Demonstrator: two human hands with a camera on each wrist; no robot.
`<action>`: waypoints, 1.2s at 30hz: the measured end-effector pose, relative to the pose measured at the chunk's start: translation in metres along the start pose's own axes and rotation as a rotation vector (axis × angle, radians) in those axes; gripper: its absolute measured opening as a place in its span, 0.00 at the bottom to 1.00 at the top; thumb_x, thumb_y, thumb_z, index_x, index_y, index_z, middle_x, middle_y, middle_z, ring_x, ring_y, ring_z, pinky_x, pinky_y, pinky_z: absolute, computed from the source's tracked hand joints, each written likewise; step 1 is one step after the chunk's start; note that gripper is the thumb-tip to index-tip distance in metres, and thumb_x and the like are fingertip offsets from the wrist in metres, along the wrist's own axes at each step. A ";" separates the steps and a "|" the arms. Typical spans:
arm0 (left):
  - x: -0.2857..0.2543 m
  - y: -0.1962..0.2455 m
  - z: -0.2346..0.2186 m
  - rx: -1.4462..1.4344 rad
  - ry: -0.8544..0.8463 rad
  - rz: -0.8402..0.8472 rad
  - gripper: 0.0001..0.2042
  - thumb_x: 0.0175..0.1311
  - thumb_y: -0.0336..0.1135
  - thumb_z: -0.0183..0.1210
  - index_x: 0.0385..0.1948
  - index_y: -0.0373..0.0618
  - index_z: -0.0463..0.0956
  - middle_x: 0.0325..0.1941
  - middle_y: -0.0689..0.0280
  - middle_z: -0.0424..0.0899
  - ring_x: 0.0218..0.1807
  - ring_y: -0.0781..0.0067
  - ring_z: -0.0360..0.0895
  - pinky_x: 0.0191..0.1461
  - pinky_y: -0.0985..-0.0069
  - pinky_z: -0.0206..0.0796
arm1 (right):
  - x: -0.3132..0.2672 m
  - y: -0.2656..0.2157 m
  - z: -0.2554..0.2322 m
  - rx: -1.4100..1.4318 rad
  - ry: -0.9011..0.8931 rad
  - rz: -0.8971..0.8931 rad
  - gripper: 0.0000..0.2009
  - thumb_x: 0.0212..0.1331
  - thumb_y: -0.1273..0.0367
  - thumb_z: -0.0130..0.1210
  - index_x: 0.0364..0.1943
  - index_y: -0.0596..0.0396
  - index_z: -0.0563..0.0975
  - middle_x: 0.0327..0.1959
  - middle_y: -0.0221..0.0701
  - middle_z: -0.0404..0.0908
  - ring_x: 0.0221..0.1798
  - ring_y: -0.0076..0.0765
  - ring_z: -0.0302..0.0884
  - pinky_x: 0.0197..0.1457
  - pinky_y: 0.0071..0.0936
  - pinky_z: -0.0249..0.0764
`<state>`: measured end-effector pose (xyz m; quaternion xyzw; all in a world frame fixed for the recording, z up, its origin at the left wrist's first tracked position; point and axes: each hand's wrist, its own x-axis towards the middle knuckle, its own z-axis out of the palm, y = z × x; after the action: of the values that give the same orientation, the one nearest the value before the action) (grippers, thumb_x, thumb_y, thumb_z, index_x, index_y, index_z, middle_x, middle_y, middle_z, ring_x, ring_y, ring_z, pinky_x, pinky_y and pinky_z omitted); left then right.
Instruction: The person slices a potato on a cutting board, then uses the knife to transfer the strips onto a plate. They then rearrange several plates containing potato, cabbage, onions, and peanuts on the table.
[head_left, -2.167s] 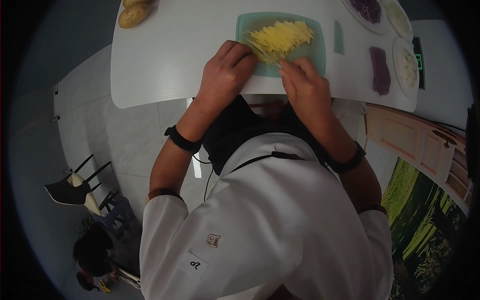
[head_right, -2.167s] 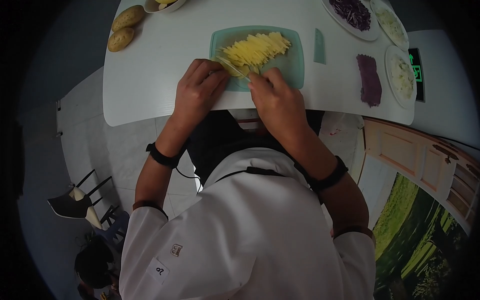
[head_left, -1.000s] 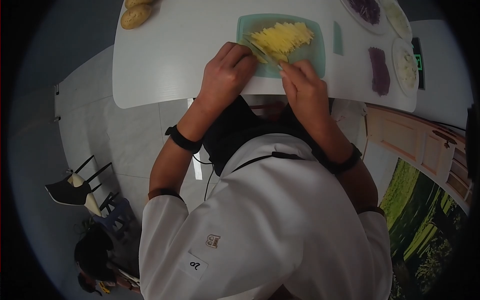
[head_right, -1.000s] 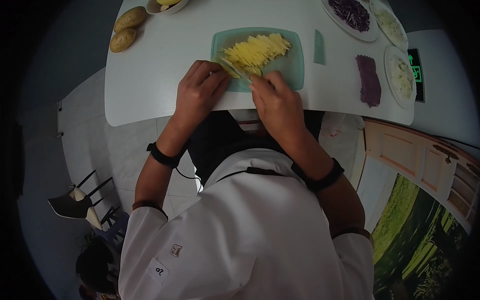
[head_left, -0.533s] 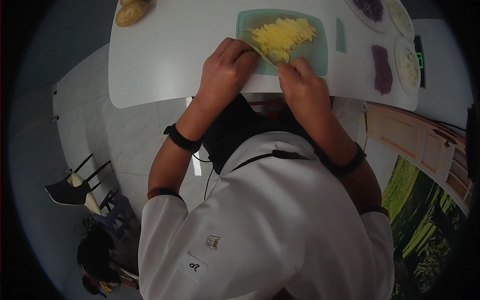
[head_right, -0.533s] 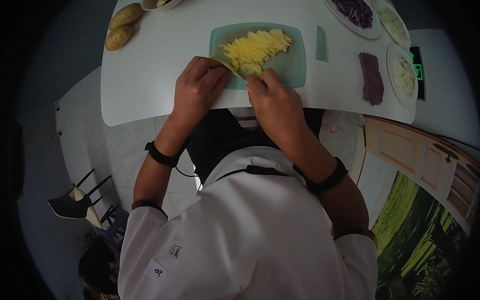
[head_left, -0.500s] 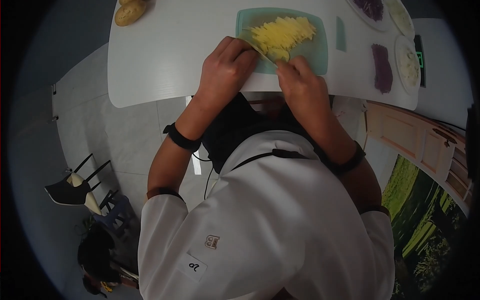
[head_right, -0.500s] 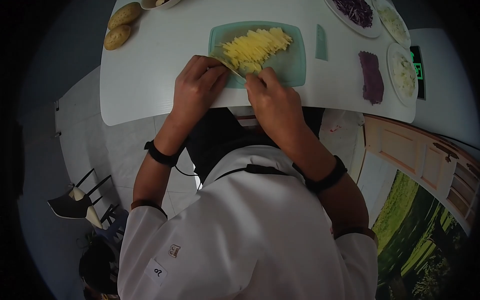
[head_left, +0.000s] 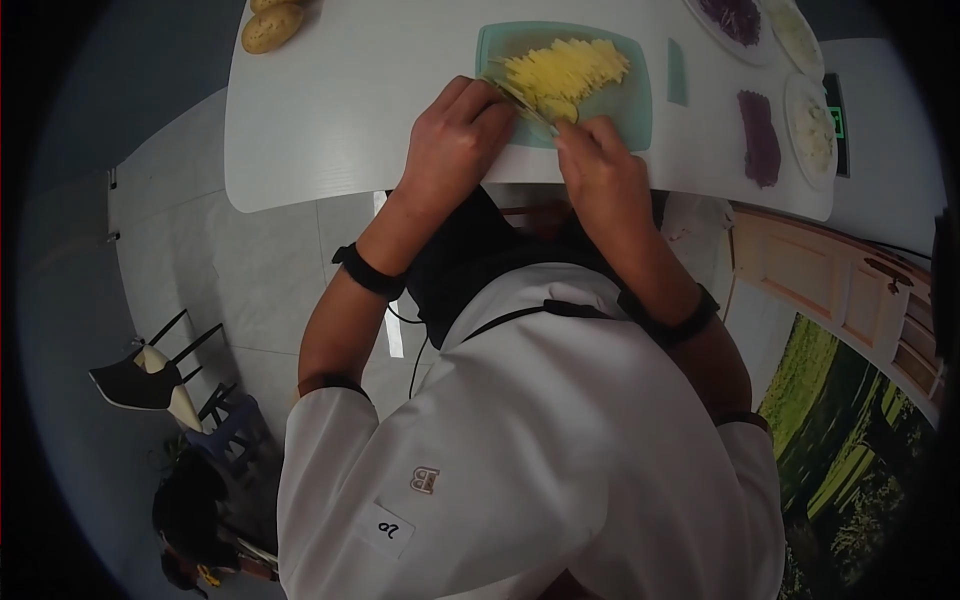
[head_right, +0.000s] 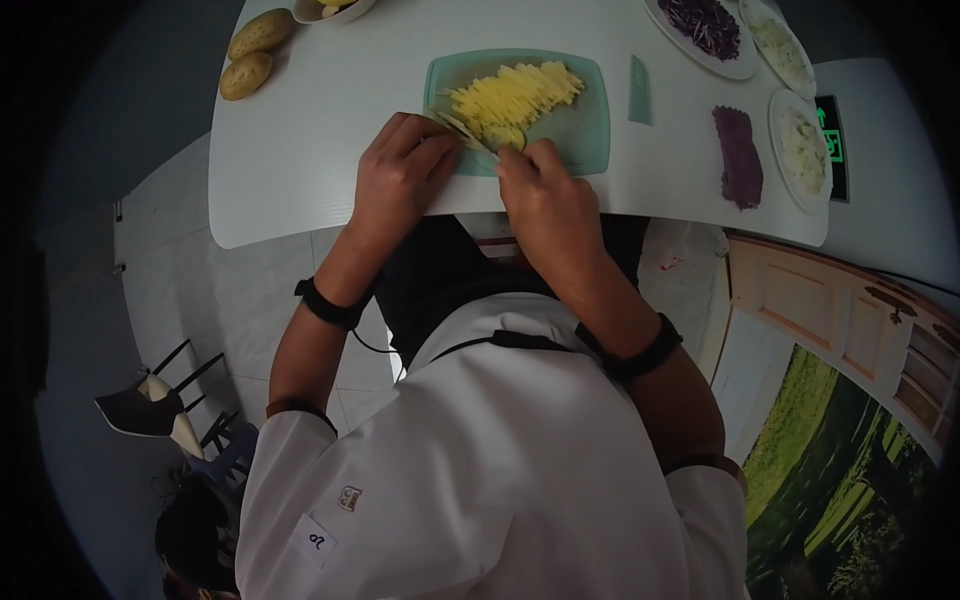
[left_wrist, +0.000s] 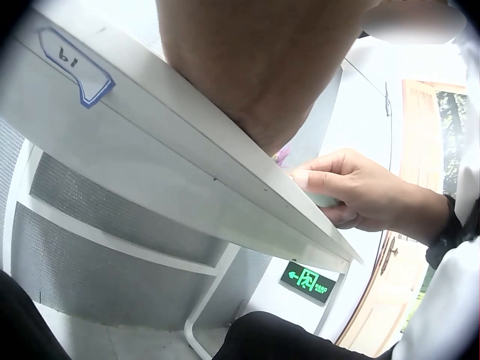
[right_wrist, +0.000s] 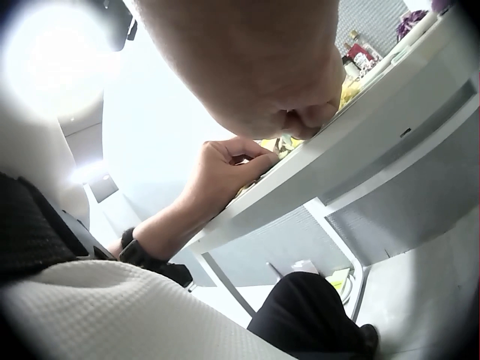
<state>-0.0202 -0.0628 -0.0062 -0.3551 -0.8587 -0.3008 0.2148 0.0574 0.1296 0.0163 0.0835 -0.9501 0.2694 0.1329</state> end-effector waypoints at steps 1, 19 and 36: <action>0.000 0.000 0.000 0.001 0.001 -0.001 0.10 0.50 0.23 0.71 0.35 0.43 0.86 0.38 0.67 0.84 0.40 0.63 0.81 0.41 0.67 0.78 | -0.001 0.000 -0.001 0.001 -0.009 0.018 0.12 0.65 0.73 0.64 0.52 0.55 0.84 0.38 0.38 0.78 0.34 0.51 0.83 0.35 0.44 0.80; -0.002 0.001 -0.004 0.010 0.057 0.015 0.08 0.50 0.24 0.70 0.33 0.44 0.85 0.39 0.69 0.83 0.41 0.66 0.80 0.40 0.71 0.78 | -0.003 0.003 -0.007 0.080 0.033 -0.025 0.11 0.65 0.73 0.65 0.51 0.55 0.84 0.38 0.36 0.79 0.33 0.48 0.84 0.34 0.41 0.79; -0.001 0.003 -0.003 0.020 0.016 0.006 0.11 0.49 0.23 0.72 0.35 0.43 0.85 0.39 0.67 0.85 0.40 0.64 0.82 0.40 0.69 0.78 | -0.001 0.002 -0.011 0.006 -0.011 -0.105 0.09 0.65 0.71 0.65 0.46 0.57 0.83 0.37 0.34 0.78 0.28 0.45 0.83 0.29 0.38 0.83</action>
<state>-0.0168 -0.0634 -0.0037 -0.3533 -0.8587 -0.2945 0.2259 0.0604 0.1376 0.0237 0.1352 -0.9444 0.2643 0.1413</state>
